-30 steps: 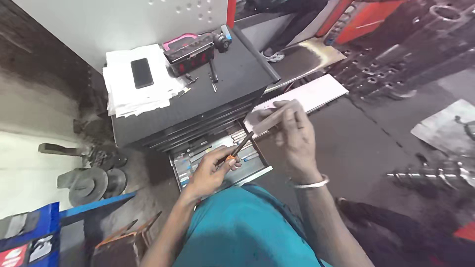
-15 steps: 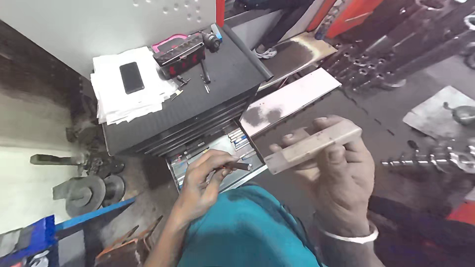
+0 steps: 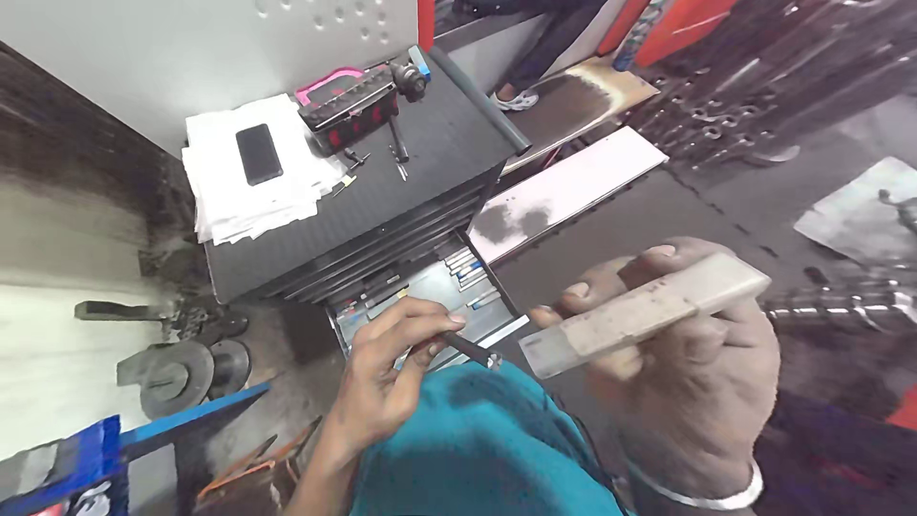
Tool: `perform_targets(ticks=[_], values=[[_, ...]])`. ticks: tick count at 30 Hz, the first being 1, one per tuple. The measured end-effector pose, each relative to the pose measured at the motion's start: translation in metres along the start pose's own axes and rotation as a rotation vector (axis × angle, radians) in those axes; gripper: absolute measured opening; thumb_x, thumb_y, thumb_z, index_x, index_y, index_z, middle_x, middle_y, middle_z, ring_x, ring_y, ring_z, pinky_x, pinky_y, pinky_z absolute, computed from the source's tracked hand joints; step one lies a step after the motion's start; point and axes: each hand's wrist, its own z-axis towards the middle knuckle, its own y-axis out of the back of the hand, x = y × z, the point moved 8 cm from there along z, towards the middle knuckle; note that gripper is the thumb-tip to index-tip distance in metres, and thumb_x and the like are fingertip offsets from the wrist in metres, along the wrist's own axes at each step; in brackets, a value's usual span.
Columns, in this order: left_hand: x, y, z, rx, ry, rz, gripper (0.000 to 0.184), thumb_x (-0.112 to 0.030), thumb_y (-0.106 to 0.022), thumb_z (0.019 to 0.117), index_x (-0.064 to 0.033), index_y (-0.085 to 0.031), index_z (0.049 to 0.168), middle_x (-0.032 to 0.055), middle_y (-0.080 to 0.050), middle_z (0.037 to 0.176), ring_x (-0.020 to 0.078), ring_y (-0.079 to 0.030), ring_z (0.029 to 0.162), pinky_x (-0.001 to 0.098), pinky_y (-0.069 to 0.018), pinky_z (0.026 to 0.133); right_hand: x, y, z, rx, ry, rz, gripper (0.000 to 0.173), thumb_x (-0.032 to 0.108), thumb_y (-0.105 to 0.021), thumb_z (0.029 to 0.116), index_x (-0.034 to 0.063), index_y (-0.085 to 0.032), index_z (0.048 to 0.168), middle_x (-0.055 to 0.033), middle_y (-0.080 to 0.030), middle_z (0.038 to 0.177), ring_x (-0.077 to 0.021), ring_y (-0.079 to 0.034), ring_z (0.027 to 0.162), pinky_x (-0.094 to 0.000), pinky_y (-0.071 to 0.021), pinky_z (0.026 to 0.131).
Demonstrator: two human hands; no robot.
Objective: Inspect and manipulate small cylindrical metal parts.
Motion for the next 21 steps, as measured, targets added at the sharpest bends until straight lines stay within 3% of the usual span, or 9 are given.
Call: perform_targets(ticks=[6, 9, 11, 14, 17, 19, 21], values=[[-0.003, 0.0, 0.0, -0.004, -0.008, 0.0, 0.021, -0.014, -0.059, 0.1043, -0.0125, -0.069, 0.122, 0.004, -0.067, 0.117, 0.0084, -0.067, 0.101, 0.0226, -0.0587, 0.085, 0.005, -0.003, 0.0, 0.01, 0.015, -0.003, 0.029, 0.023, -0.062, 0.1026, 0.0092, -0.058, 0.128, -0.0125, -0.074, 0.11, -0.028, -0.075, 0.098, -0.0422, -0.066, 0.086], [-0.004, 0.0, 0.0, -0.001, 0.002, -0.024, 0.021, -0.013, -0.059, 0.1039, -0.0133, -0.069, 0.122, 0.0056, -0.067, 0.116, 0.0123, -0.069, 0.099, 0.0275, -0.0618, 0.084, 0.003, 0.0, 0.001, 0.037, 0.01, -0.049, 0.026, 0.028, -0.062, 0.1026, 0.0124, -0.061, 0.124, -0.0076, -0.073, 0.103, -0.0228, -0.074, 0.092, -0.0392, -0.0644, 0.082], [-0.004, 0.0, -0.001, -0.001, 0.005, -0.034, 0.021, -0.012, -0.059, 0.1038, -0.0139, -0.069, 0.123, 0.0069, -0.067, 0.117, 0.015, -0.07, 0.098, 0.0307, -0.0634, 0.083, -0.001, 0.002, 0.001, 0.085, -0.021, -0.075, 0.02, 0.03, -0.061, 0.1004, 0.0157, -0.061, 0.115, -0.0009, -0.066, 0.093, -0.0146, -0.067, 0.081, -0.0327, -0.0597, 0.075], [-0.006, 0.0, 0.0, 0.001, -0.003, -0.022, 0.023, -0.012, -0.057, 0.1043, -0.0151, -0.069, 0.123, 0.0066, -0.067, 0.118, 0.0142, -0.07, 0.099, 0.0298, -0.0636, 0.082, -0.004, -0.007, -0.004, 0.206, -0.057, -0.305, 0.018, 0.033, -0.061, 0.1017, 0.0173, -0.061, 0.11, 0.0092, -0.06, 0.09, 0.004, -0.056, 0.073, -0.0116, -0.0478, 0.062], [-0.009, -0.001, 0.001, 0.004, -0.032, 0.031, 0.024, -0.013, -0.055, 0.1044, -0.0153, -0.068, 0.124, 0.0035, -0.066, 0.119, 0.0079, -0.066, 0.102, 0.0219, -0.0588, 0.084, -0.011, -0.027, -0.01, 0.33, -0.032, -0.371, 0.033, 0.032, -0.072, 0.0973, 0.0063, -0.067, 0.118, 0.004, -0.065, 0.096, 0.0053, -0.056, 0.079, -0.0081, -0.0454, 0.064], [-0.011, -0.001, 0.002, 0.004, -0.047, 0.065, 0.024, -0.012, -0.055, 0.1038, -0.0143, -0.068, 0.124, 0.0024, -0.066, 0.119, 0.0055, -0.064, 0.104, 0.0188, -0.0561, 0.086, -0.015, -0.034, -0.012, 0.362, 0.002, -0.357, 0.031, 0.026, -0.076, 0.0945, 0.0031, -0.068, 0.114, -0.0006, -0.065, 0.101, 0.0009, -0.061, 0.089, -0.0111, -0.0523, 0.074], [-0.013, -0.001, 0.003, -0.001, -0.061, 0.078, 0.022, -0.013, -0.056, 0.1039, -0.013, -0.068, 0.122, 0.0029, -0.066, 0.118, 0.0061, -0.064, 0.106, 0.0195, -0.0558, 0.089, -0.017, -0.039, -0.013, 0.36, 0.017, -0.33, 0.025, 0.02, -0.077, 0.0931, 0.0025, -0.068, 0.109, -0.0023, -0.066, 0.102, -0.001, -0.063, 0.092, -0.0128, -0.0541, 0.077]])
